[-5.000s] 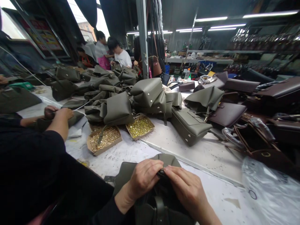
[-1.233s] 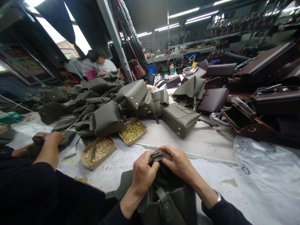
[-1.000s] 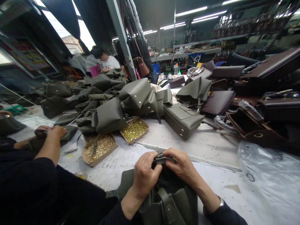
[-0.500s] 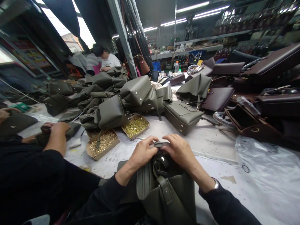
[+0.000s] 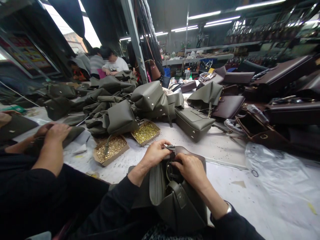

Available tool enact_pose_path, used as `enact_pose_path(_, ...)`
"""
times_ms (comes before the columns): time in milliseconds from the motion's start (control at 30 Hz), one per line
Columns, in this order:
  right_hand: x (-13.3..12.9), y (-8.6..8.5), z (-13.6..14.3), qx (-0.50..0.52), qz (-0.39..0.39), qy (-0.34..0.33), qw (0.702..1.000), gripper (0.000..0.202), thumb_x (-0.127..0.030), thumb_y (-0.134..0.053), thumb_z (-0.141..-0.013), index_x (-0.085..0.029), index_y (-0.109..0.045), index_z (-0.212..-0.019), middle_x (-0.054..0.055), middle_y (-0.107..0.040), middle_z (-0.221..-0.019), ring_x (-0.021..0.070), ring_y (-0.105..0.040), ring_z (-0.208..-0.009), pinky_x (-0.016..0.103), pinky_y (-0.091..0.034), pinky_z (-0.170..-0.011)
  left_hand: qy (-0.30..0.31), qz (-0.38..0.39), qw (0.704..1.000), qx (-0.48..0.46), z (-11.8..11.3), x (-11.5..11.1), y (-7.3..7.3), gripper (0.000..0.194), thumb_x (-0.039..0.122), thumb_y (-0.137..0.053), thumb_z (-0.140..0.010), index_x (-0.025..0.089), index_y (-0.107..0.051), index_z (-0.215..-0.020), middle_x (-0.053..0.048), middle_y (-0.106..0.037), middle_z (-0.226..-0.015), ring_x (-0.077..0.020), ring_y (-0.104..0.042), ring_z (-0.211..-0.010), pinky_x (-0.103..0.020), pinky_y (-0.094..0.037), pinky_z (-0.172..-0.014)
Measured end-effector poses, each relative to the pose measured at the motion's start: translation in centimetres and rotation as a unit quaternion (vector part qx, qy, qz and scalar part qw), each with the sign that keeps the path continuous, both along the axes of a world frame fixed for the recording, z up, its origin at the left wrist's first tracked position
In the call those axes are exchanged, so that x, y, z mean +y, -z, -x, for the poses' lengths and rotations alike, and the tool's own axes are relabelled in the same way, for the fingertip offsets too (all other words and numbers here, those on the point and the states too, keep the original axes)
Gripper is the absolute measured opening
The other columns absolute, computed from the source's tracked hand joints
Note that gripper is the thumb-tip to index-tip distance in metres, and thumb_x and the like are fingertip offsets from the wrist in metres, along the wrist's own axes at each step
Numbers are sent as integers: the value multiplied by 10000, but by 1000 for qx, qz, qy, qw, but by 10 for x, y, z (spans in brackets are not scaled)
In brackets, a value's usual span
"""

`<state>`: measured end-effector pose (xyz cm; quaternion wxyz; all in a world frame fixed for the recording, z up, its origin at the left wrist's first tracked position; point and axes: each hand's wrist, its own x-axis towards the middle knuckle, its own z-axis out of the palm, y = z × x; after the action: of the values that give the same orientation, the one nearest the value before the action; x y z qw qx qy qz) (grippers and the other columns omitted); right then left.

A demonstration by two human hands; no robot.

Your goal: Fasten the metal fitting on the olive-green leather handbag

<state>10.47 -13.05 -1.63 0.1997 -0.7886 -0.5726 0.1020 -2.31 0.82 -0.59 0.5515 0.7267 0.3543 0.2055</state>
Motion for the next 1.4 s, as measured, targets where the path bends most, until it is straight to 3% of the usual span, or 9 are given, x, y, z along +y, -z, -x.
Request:
enact_pose_path(133,6,5,10,1,-23,56,998,273,-501,-703,-930,-229,-705,-918,76,-756,-842,292,-732,-823,315,-405,-647,12,13,1000,-13,2,2,-2,317,275,-748,-710,151,-723,-1001,-45,-716,-827,-174,-664,-747,-217,-483,-635)
enact_pose_path(267,5,12,13,63,-74,67,993,166,-393,-769,-899,-246,-708,-948,31,-761,-852,243,-730,-831,292,-411,-668,24,18,999,-29,3,7,-3,348,291,-721,-740,128,-737,-1047,-81,-746,-916,-194,-685,-815,-235,-512,-690)
enact_pose_path(400,2,18,16,107,-105,68,986,211,-359,-780,-893,-262,-693,-1059,-16,-752,-821,230,-721,-781,296,-410,-664,13,-4,999,-33,2,13,1,309,270,-710,-735,131,-772,-1004,-84,-754,-949,-215,-682,-884,-255,-520,-757)
enact_pose_path(633,0,30,22,62,-244,47,967,171,-286,-646,-992,-201,-698,-1132,66,-740,-1045,235,-696,-941,320,-462,-840,-6,-33,999,-18,0,16,12,305,282,-698,-748,133,-788,-998,-84,-758,-915,-220,-674,-845,-285,-510,-778)
enact_pose_path(1067,1,37,25,48,-271,34,961,261,-203,-553,-1019,-186,-644,-1264,72,-688,-1091,228,-656,-987,323,-499,-887,-72,-84,994,-21,-1,2,14,249,272,-687,-772,178,-782,-982,-48,-740,-884,-198,-656,-801,-256,-517,-726)
enact_pose_path(1400,14,31,23,58,-274,65,958,99,-173,-634,-977,-171,-657,-1073,40,-685,-992,218,-673,-921,320,-476,-837,-94,-93,991,-16,-1,-3,22,246,291,-702,-773,175,-771,-980,-39,-723,-801,-200,-670,-766,-270,-535,-742)
